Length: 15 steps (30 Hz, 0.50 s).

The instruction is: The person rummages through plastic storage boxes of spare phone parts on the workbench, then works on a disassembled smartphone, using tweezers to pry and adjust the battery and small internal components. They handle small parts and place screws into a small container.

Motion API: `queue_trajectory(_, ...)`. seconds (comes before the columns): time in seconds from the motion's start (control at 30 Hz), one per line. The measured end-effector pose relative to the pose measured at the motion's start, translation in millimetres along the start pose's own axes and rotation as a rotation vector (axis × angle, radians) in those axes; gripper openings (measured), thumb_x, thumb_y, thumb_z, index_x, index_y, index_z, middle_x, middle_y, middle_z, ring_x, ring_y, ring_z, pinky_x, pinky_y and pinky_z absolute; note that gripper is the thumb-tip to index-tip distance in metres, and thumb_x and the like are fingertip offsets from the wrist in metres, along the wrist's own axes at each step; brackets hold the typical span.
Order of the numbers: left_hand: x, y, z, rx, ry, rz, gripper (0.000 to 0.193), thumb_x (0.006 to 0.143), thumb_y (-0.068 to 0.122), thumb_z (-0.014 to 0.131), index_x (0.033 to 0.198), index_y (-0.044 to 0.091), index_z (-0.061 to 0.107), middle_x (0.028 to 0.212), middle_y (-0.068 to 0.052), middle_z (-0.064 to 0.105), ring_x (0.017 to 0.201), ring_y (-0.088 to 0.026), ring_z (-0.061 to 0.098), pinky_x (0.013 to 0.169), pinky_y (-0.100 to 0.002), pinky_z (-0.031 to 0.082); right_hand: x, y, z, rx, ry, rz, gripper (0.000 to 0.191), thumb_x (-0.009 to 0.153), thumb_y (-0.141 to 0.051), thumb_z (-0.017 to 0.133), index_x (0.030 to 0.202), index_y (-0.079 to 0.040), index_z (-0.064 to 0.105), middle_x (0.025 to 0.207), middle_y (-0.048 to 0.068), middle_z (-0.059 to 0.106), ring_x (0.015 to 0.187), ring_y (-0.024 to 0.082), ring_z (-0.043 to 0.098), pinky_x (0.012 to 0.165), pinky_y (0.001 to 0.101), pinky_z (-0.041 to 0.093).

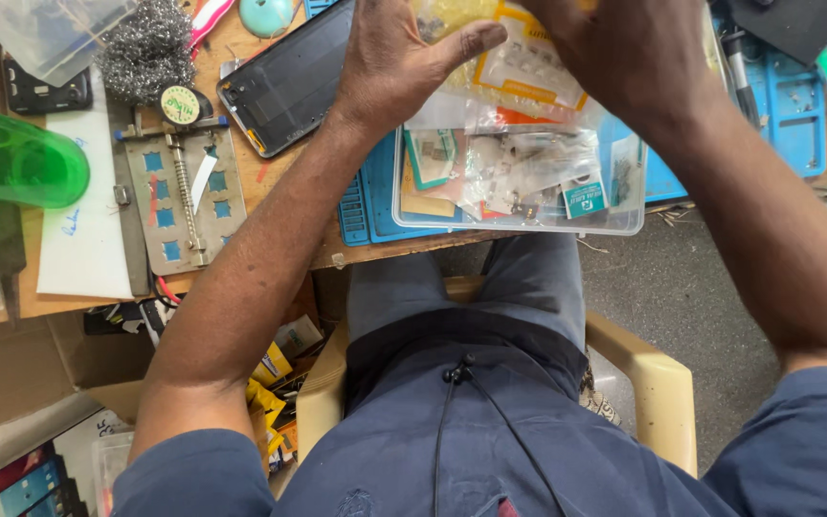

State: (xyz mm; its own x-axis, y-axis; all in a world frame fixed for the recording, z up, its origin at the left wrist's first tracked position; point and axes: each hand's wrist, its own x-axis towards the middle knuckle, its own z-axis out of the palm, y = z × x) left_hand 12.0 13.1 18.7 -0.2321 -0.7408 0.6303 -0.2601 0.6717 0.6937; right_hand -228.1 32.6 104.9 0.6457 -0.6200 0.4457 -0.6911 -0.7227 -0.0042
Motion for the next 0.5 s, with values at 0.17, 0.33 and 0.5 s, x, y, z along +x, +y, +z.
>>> queue_trajectory(0.17, 8, 3, 5, -0.015, 0.073, -0.017, 0.039, 0.101, 0.038, 0.087, 0.110, 0.004, 0.071, 0.098, -0.008, 0.073, 0.089, -0.021, 0.074, 0.078, -0.037, 0.060, -30, -32, -55, 0.146, -0.102, -0.079, 0.009, 0.107, -0.017, 0.076, 0.115, -0.014, 0.072, 0.108, 0.005, 0.072, 0.097, 0.021, 0.071, 0.082, 0.0348, 0.058)
queue_trajectory(0.33, 5, 7, 1, -0.052, 0.027, -0.116, 0.032, 0.102, 0.036, 0.083, 0.101, 0.005, 0.076, 0.087, -0.005, 0.077, 0.075, -0.019, 0.074, 0.068, -0.035, 0.057, -26, -45, -46, -0.162, -0.170, -0.270, 0.035, 0.082, -0.018, 0.078, 0.117, -0.023, 0.078, 0.113, 0.001, 0.076, 0.103, 0.020, 0.070, 0.082, 0.0373, 0.058)
queue_trajectory(0.5, 0, 4, -10, -0.044, -0.022, 0.069, 0.028, 0.105, 0.031, 0.081, 0.111, 0.004, 0.075, 0.096, -0.007, 0.077, 0.087, -0.019, 0.076, 0.075, -0.035, 0.059, -16, -16, -24, -0.225, -0.066, -0.317, 0.028, 0.092, -0.015, 0.077, 0.119, -0.018, 0.076, 0.118, 0.001, 0.074, 0.104, 0.018, 0.070, 0.080, 0.0328, 0.057)
